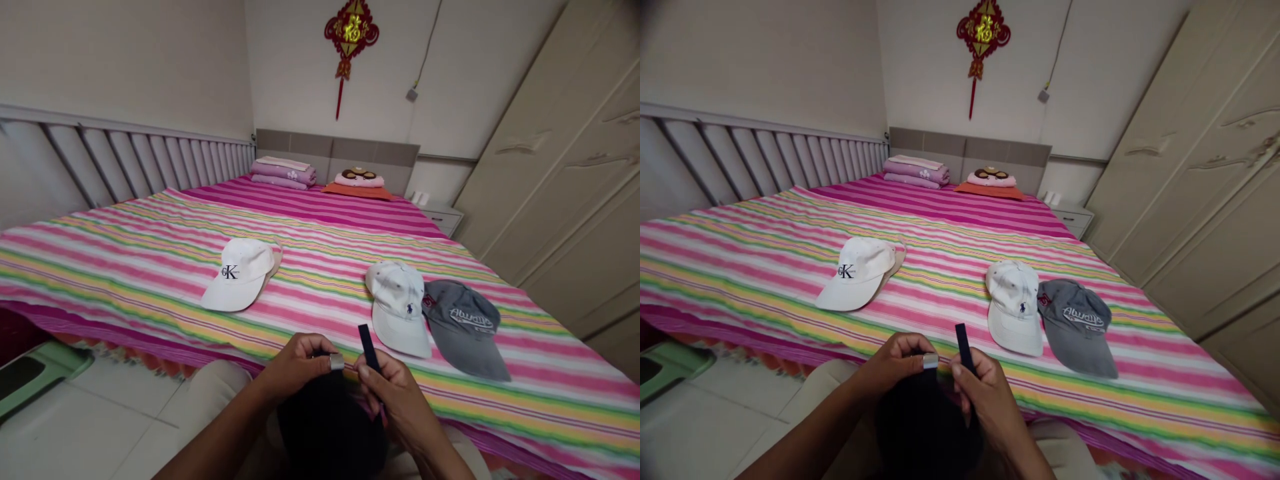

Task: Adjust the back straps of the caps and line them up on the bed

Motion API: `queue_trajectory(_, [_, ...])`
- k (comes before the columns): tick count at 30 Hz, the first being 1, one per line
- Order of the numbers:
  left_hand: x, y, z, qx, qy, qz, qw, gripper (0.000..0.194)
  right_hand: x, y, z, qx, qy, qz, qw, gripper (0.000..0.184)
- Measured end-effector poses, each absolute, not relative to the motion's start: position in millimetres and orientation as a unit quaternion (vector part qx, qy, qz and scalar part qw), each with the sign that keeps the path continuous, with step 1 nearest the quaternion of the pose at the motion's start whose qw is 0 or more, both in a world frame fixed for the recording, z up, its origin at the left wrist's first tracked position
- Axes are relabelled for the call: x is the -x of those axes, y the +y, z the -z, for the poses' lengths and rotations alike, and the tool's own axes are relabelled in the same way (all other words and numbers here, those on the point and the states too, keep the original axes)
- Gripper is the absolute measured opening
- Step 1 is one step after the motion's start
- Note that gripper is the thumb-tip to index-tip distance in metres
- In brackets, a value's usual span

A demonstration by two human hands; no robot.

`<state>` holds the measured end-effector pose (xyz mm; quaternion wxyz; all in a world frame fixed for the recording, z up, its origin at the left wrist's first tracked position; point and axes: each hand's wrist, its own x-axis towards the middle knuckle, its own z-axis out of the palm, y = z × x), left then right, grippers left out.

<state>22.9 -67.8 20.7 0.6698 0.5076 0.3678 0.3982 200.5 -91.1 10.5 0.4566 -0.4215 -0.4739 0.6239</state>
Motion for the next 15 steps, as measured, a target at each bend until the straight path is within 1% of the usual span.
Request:
queue_trajectory(5, [-29, -69, -20, -0.545, 0.349, -0.423, 0.634, 0.022, -189, -89, -15, 0.409, -0.494, -0.628, 0.442, 0.029])
queue_trajectory(9, [-30, -70, -17, -0.582, 0.335, -0.434, 0.600, 0.017, -186, -89, -16, 0.408, -0.475, -0.646, 0.436, 0.030])
queue_trajectory(13, [-30, -73, -16, -0.632, 0.340, -0.434, 0.545, 0.023, -184, -90, -16, 0.395, -0.450, -0.667, 0.444, 0.031])
queue_trajectory(15, [-32, -74, -14, -0.619, 0.347, -0.454, 0.539, 0.021, -184, -90, -16, 0.392, -0.453, -0.666, 0.445, 0.031])
